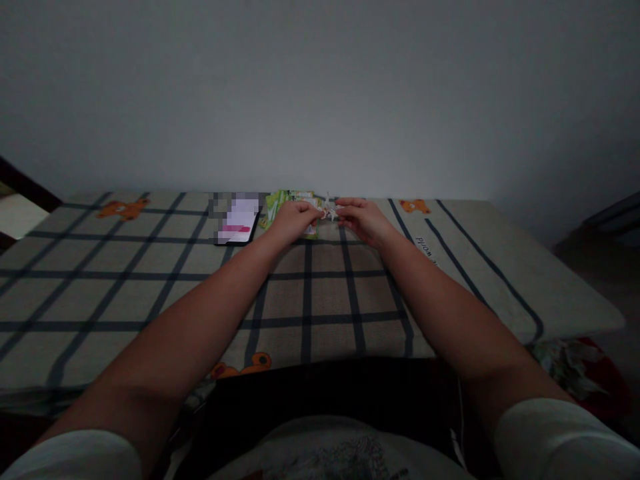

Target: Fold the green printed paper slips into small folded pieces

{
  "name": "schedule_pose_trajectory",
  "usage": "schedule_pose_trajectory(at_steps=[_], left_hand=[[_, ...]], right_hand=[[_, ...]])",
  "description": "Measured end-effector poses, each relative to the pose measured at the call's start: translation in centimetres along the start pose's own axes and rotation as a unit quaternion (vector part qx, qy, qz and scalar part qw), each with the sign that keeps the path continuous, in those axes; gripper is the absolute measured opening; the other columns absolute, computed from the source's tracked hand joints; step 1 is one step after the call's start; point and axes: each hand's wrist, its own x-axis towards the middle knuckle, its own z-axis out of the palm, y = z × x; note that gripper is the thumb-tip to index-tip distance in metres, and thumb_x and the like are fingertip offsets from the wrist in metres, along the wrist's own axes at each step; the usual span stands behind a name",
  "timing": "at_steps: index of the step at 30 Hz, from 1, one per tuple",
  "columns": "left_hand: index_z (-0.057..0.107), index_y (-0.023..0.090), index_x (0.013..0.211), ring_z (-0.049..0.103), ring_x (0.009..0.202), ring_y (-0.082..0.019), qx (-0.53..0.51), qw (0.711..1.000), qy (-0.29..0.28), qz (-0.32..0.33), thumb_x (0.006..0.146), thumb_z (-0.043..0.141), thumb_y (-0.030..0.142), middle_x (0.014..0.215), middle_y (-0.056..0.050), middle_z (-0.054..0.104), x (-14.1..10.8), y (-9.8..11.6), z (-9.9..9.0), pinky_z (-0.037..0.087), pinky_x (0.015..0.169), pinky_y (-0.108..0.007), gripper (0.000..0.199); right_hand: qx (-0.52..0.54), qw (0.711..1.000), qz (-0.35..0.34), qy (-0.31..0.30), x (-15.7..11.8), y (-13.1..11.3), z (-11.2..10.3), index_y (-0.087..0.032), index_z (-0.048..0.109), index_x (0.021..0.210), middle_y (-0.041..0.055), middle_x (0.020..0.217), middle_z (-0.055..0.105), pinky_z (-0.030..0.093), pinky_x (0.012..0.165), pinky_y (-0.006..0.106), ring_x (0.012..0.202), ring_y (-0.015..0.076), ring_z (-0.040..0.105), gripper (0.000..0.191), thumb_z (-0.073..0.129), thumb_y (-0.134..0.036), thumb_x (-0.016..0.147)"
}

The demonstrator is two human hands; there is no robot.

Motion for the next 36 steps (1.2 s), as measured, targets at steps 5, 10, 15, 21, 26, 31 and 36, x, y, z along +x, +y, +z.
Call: schedule_pose_trajectory(at_steps=[5, 10, 15, 21, 26, 31, 36], left_hand=[[0.065, 0.017, 0.056, 0.047, 0.056, -0.013, 0.011, 1.0, 0.003, 0.005, 0.073, 0.069, 0.036, 0.054, 0.0, 0.055, 0.5, -0.8, -0.2, 0.032, 0.054, -0.026, 0.026], [0.066, 0.017, 0.058, 0.049, 0.058, -0.013, 0.03, 1.0, 0.006, 0.005, 0.076, 0.069, 0.036, 0.055, 0.0, 0.057, 0.3, -0.7, -0.2, 0.034, 0.054, -0.025, 0.026], [0.067, 0.016, 0.065, 0.045, 0.055, -0.011, -0.043, 0.999, 0.001, -0.002, 0.075, 0.073, 0.045, 0.059, 0.001, 0.058, 0.1, -0.6, 0.2, 0.032, 0.052, -0.024, 0.03], [0.066, 0.016, 0.073, 0.041, 0.047, -0.006, -0.238, 0.966, -0.06, -0.084, 0.075, 0.075, 0.036, 0.058, 0.002, 0.051, 0.1, 0.1, 0.1, 0.023, 0.04, -0.018, 0.022], [0.061, 0.014, 0.07, 0.037, 0.039, -0.002, -0.365, 0.905, -0.085, -0.204, 0.081, 0.072, 0.021, 0.051, 0.004, 0.046, 0.3, 1.0, -0.1, 0.017, 0.033, -0.012, 0.017], [0.058, 0.014, 0.07, 0.035, 0.035, 0.0, -0.475, 0.822, -0.125, -0.287, 0.09, 0.063, 0.015, 0.048, 0.006, 0.043, 0.4, 1.9, -0.4, 0.02, 0.031, -0.007, 0.021], [0.057, 0.014, 0.07, 0.039, 0.034, -0.001, -0.526, 0.776, -0.143, -0.318, 0.099, 0.047, 0.017, 0.048, 0.004, 0.045, 0.3, 2.2, -0.7, 0.023, 0.03, -0.005, 0.031]], right_hand=[[0.003, 1.0, 0.017, -0.006, -0.1, 0.2, 0.1, -0.017, 0.072, 0.087, -0.0007, 0.072, 0.066, 0.053, 0.07, 0.026, 0.064, 0.0087, 0.056, 0.017, 0.073, -0.011, 0.071], [-0.026, 0.998, 0.031, -0.055, 0.0, 0.7, 0.1, -0.017, 0.067, 0.069, -0.0021, 0.064, 0.059, 0.05, 0.062, 0.022, 0.06, 0.0072, 0.053, 0.015, 0.076, -0.025, 0.078], [-0.014, 0.998, 0.044, -0.054, 0.0, 0.7, -0.1, -0.018, 0.063, 0.067, -0.0016, 0.064, 0.06, 0.05, 0.063, 0.024, 0.06, 0.008, 0.055, 0.019, 0.076, -0.023, 0.079], [0.049, 0.994, 0.046, -0.081, 0.1, 0.6, -0.4, -0.019, 0.064, 0.076, -0.0027, 0.066, 0.062, 0.05, 0.066, 0.025, 0.06, 0.0087, 0.056, 0.014, 0.074, -0.028, 0.081], [0.098, 0.99, 0.083, -0.061, 0.2, 0.2, 0.0, -0.019, 0.065, 0.078, -0.0026, 0.064, 0.063, 0.05, 0.063, 0.023, 0.058, 0.0089, 0.056, 0.009, 0.067, -0.022, 0.085], [0.11, 0.986, 0.109, -0.059, 0.0, -0.4, 0.3, -0.019, 0.065, 0.079, -0.0012, 0.064, 0.064, 0.051, 0.062, 0.023, 0.057, 0.0105, 0.055, 0.009, 0.064, -0.021, 0.088], [0.13, 0.982, 0.121, -0.055, -0.2, -0.7, 0.6, -0.018, 0.064, 0.078, -0.0014, 0.063, 0.063, 0.05, 0.061, 0.022, 0.056, 0.0098, 0.055, 0.011, 0.062, -0.019, 0.089]])
